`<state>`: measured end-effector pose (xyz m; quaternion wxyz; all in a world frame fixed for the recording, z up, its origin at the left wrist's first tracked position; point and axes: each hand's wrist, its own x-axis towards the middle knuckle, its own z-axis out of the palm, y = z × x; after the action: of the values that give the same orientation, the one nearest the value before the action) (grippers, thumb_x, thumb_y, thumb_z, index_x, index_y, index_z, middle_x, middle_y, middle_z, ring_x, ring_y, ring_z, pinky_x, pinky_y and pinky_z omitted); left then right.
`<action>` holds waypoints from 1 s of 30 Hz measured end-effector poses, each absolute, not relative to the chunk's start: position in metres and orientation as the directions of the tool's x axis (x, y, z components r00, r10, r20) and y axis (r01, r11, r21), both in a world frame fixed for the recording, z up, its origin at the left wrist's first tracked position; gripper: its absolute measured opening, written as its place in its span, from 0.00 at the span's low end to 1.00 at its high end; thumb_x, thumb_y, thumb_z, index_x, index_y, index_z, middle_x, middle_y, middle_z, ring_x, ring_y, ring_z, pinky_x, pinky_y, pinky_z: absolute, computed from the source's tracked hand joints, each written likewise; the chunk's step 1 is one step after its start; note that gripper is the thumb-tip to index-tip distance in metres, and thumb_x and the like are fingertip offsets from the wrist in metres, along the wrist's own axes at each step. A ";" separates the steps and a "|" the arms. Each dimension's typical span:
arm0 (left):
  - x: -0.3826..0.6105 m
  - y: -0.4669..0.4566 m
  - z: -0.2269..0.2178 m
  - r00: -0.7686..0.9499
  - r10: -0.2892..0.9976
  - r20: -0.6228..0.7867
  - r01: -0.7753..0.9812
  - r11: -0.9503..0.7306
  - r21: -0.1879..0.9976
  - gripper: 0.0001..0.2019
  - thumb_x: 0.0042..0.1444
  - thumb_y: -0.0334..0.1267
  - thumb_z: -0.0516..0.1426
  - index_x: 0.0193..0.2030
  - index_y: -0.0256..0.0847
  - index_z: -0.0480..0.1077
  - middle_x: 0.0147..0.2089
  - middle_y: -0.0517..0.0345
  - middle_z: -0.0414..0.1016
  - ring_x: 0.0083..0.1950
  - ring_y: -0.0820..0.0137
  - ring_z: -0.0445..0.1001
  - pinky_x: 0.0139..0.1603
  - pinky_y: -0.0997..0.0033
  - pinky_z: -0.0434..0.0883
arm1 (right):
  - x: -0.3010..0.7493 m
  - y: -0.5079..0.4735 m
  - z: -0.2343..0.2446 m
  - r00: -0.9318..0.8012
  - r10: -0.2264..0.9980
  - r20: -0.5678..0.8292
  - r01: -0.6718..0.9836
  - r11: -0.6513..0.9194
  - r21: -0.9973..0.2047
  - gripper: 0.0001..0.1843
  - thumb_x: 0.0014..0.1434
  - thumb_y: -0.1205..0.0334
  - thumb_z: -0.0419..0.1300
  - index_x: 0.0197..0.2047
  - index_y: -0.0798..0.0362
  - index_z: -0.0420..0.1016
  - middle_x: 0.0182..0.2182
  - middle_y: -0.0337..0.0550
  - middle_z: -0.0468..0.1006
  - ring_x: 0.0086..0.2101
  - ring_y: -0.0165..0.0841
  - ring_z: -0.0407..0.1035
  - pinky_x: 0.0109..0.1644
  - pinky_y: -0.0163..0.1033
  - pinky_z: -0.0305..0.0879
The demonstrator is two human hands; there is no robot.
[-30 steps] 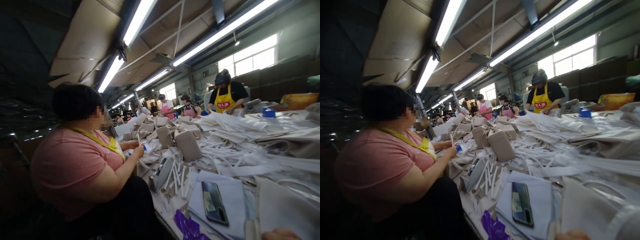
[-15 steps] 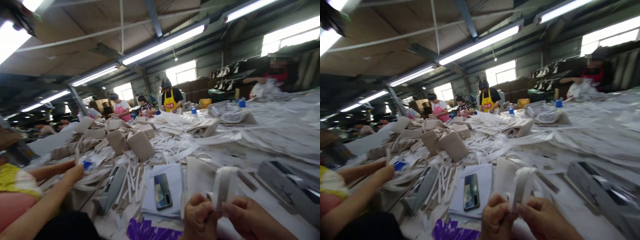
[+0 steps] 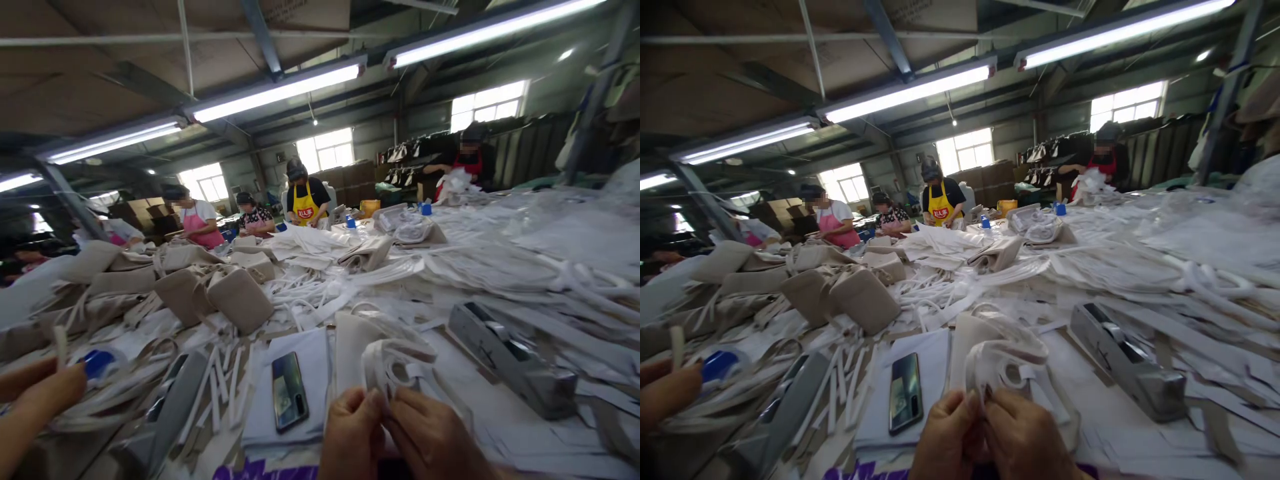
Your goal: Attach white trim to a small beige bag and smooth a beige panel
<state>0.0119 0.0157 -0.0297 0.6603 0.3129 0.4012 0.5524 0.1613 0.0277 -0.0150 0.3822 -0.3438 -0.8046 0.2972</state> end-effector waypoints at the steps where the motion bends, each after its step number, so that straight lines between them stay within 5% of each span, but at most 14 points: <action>1: 0.011 0.015 -0.029 0.036 0.989 -0.141 -0.426 0.143 0.893 0.25 0.43 0.59 0.69 0.25 0.38 0.69 0.17 0.69 0.51 0.19 0.81 0.48 0.19 0.78 0.48 | 0.163 0.028 -0.014 -0.466 0.794 0.391 0.308 0.559 -0.769 0.17 0.67 0.54 0.54 0.30 0.53 0.76 0.29 0.45 0.74 0.31 0.34 0.67 0.36 0.38 0.62; 5: 0.003 0.005 -0.018 -0.024 0.978 0.210 0.021 -0.209 0.978 0.19 0.52 0.54 0.65 0.26 0.39 0.80 0.28 0.54 0.70 0.31 0.70 0.69 0.33 0.73 0.66 | 0.172 0.030 -0.004 -0.539 0.841 0.049 0.025 0.074 -0.997 0.28 0.57 0.35 0.60 0.27 0.54 0.72 0.19 0.34 0.61 0.21 0.26 0.53 0.24 0.33 0.50; 9: 0.003 -0.005 -0.015 0.102 0.939 0.329 0.166 -0.343 0.925 0.15 0.57 0.51 0.61 0.33 0.44 0.83 0.33 0.49 0.76 0.34 0.64 0.74 0.36 0.69 0.70 | 0.169 0.025 0.002 -0.573 0.773 -0.274 -0.202 -0.457 -0.866 0.28 0.44 0.37 0.72 0.29 0.54 0.71 0.14 0.25 0.49 0.16 0.20 0.39 0.18 0.31 0.34; 12: 0.005 -0.009 -0.020 0.118 0.934 0.338 0.193 -0.356 0.914 0.15 0.57 0.52 0.61 0.35 0.46 0.84 0.34 0.47 0.77 0.34 0.63 0.75 0.37 0.68 0.70 | 0.164 0.018 0.002 -0.563 0.755 -0.336 -0.323 -0.576 -0.751 0.26 0.39 0.44 0.76 0.29 0.55 0.73 0.17 0.29 0.59 0.17 0.20 0.47 0.19 0.27 0.43; 15: 0.005 -0.008 -0.025 0.181 0.956 0.232 0.095 -0.251 0.963 0.25 0.52 0.63 0.61 0.34 0.41 0.83 0.33 0.45 0.76 0.34 0.62 0.73 0.36 0.67 0.69 | 0.166 0.011 0.001 -0.535 0.791 -0.298 -0.238 -0.479 -0.845 0.22 0.43 0.46 0.74 0.30 0.57 0.77 0.21 0.37 0.68 0.21 0.24 0.59 0.24 0.29 0.55; 18: 0.008 -0.004 -0.030 0.288 0.958 0.023 -0.127 0.015 0.992 0.36 0.43 0.73 0.59 0.31 0.35 0.81 0.26 0.49 0.71 0.30 0.65 0.68 0.33 0.68 0.67 | 0.173 0.006 -0.006 -0.444 0.895 -0.046 0.074 -0.014 -0.997 0.14 0.56 0.52 0.66 0.30 0.56 0.80 0.26 0.43 0.76 0.28 0.33 0.69 0.32 0.34 0.66; 21: 0.014 -0.001 -0.035 0.209 0.978 -0.023 -0.090 0.043 0.995 0.33 0.46 0.70 0.61 0.27 0.34 0.77 0.24 0.55 0.65 0.29 0.70 0.63 0.31 0.72 0.63 | 0.179 0.003 -0.025 -0.493 0.808 0.322 0.326 0.515 -0.793 0.13 0.64 0.61 0.55 0.37 0.53 0.81 0.35 0.50 0.80 0.35 0.38 0.73 0.40 0.38 0.69; 23: 0.016 -0.002 -0.038 0.103 0.991 0.085 0.087 -0.094 0.992 0.28 0.52 0.63 0.61 0.22 0.36 0.74 0.25 0.57 0.62 0.29 0.72 0.62 0.29 0.73 0.59 | 0.183 0.003 -0.039 -0.540 0.724 0.428 0.434 0.676 -0.595 0.15 0.66 0.65 0.51 0.40 0.52 0.81 0.36 0.52 0.81 0.34 0.38 0.75 0.38 0.38 0.68; 26: 0.015 -0.008 -0.042 0.126 0.943 0.308 0.265 -0.332 0.905 0.26 0.60 0.55 0.57 0.20 0.37 0.72 0.25 0.57 0.61 0.28 0.72 0.63 0.28 0.72 0.57 | 0.192 0.002 -0.049 -0.582 0.708 0.399 0.504 0.699 -0.507 0.14 0.65 0.64 0.52 0.38 0.51 0.81 0.32 0.50 0.80 0.31 0.39 0.74 0.34 0.38 0.67; 28: 0.012 -0.012 -0.045 0.169 0.903 0.395 0.283 -0.429 0.858 0.24 0.61 0.53 0.55 0.23 0.37 0.75 0.25 0.56 0.63 0.27 0.73 0.64 0.28 0.72 0.58 | 0.199 0.001 -0.045 -0.607 0.734 0.305 0.419 0.621 -0.663 0.12 0.64 0.56 0.56 0.36 0.51 0.80 0.31 0.49 0.80 0.31 0.39 0.73 0.34 0.38 0.66; 30: 0.010 -0.015 -0.047 0.214 0.880 0.425 0.255 -0.470 0.845 0.22 0.62 0.52 0.55 0.30 0.37 0.79 0.27 0.54 0.66 0.28 0.72 0.67 0.29 0.73 0.61 | 0.203 0.000 -0.034 -0.612 0.779 0.135 0.257 0.358 -0.898 0.22 0.61 0.42 0.58 0.31 0.53 0.77 0.25 0.45 0.74 0.26 0.34 0.67 0.29 0.35 0.63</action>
<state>0.0099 -0.0147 -0.0474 0.3234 0.7088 0.4004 0.4825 0.2033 0.0002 -0.0342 0.2858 -0.3351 -0.7727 0.4571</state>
